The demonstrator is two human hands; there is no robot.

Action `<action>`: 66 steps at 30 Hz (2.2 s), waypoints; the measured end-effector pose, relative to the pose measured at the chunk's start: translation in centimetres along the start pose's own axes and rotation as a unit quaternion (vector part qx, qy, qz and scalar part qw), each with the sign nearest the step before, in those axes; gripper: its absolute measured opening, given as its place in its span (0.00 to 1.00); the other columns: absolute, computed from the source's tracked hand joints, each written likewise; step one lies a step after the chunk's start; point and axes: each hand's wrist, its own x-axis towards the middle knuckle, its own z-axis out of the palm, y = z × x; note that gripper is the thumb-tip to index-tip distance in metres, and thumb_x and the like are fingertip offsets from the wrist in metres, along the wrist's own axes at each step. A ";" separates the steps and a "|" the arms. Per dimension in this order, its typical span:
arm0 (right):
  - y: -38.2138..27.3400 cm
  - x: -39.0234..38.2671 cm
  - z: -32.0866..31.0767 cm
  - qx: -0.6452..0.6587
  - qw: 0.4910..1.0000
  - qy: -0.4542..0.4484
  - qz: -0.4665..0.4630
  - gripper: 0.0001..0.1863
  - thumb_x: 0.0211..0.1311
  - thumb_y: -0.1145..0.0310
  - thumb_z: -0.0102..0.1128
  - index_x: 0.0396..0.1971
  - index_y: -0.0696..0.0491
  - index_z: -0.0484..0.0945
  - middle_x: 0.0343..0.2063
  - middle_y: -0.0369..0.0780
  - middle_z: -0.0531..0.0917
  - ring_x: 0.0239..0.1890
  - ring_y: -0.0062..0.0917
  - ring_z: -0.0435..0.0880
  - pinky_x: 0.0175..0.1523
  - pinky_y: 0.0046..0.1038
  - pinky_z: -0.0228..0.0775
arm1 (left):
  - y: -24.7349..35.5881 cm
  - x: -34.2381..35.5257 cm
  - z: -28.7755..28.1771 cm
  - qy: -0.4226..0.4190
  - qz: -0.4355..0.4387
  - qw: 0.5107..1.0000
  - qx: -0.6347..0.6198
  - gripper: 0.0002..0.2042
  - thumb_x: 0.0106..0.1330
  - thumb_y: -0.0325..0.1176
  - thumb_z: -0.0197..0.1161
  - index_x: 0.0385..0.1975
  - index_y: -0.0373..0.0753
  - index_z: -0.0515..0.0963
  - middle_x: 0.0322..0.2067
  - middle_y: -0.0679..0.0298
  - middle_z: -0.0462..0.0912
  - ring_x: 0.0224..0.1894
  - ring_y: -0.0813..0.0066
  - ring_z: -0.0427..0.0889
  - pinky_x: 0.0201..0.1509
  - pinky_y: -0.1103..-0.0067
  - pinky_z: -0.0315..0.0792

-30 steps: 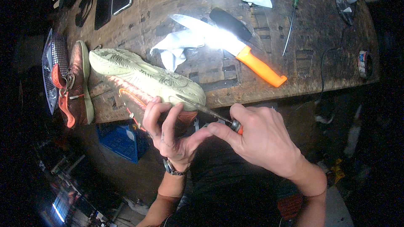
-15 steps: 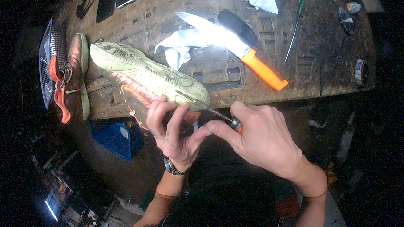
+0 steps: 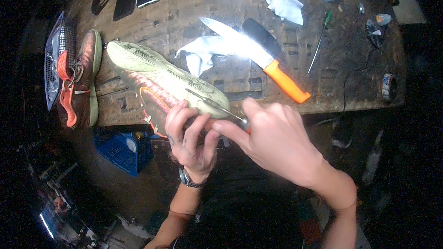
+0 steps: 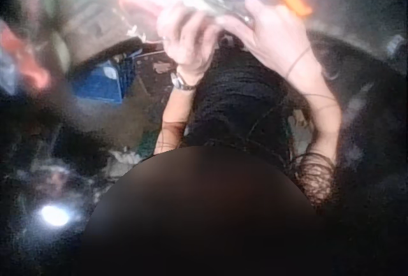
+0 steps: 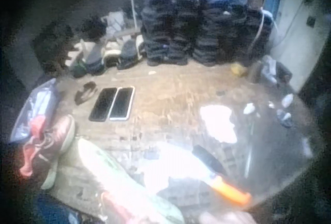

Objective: The person uses a rotary tool to grind the sole of a running shoe, then wipes the area with a cloth. The person repeats grinding and wiping on different sections of the sole and upper, handling the shoe and tools throughout.

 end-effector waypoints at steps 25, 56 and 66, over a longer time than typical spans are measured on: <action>12.8 -10.7 10.6 0.392 0.905 0.164 0.016 0.40 0.53 0.75 0.79 0.64 0.59 0.66 0.43 0.42 0.83 0.45 0.26 0.85 0.55 0.31 0.77 | 4.2 1.5 -1.5 -0.287 0.180 0.940 0.031 0.30 0.58 0.38 0.76 0.59 0.30 0.77 0.67 0.42 0.73 0.69 0.42 0.74 0.75 0.52 0.65; 4.7 15.0 4.8 -0.102 0.925 0.222 -0.291 0.24 0.57 0.62 0.74 0.52 0.56 0.82 0.59 0.48 0.78 0.63 0.44 0.75 0.67 0.47 0.63 | -0.4 -0.6 -2.0 -0.093 -0.026 0.964 0.248 0.52 0.41 0.56 0.83 0.72 0.50 0.71 0.78 0.46 0.58 0.80 0.40 0.52 0.81 0.46 0.45; 2.1 9.9 3.5 0.299 0.868 0.152 -0.365 0.11 0.60 0.81 0.62 0.42 0.59 0.85 0.37 0.39 0.85 0.36 0.20 0.83 0.41 0.26 0.77 | -0.1 -0.2 -2.0 -0.079 -0.035 0.974 0.210 0.51 0.40 0.50 0.85 0.72 0.53 0.72 0.77 0.48 0.60 0.79 0.39 0.53 0.79 0.44 0.47</action>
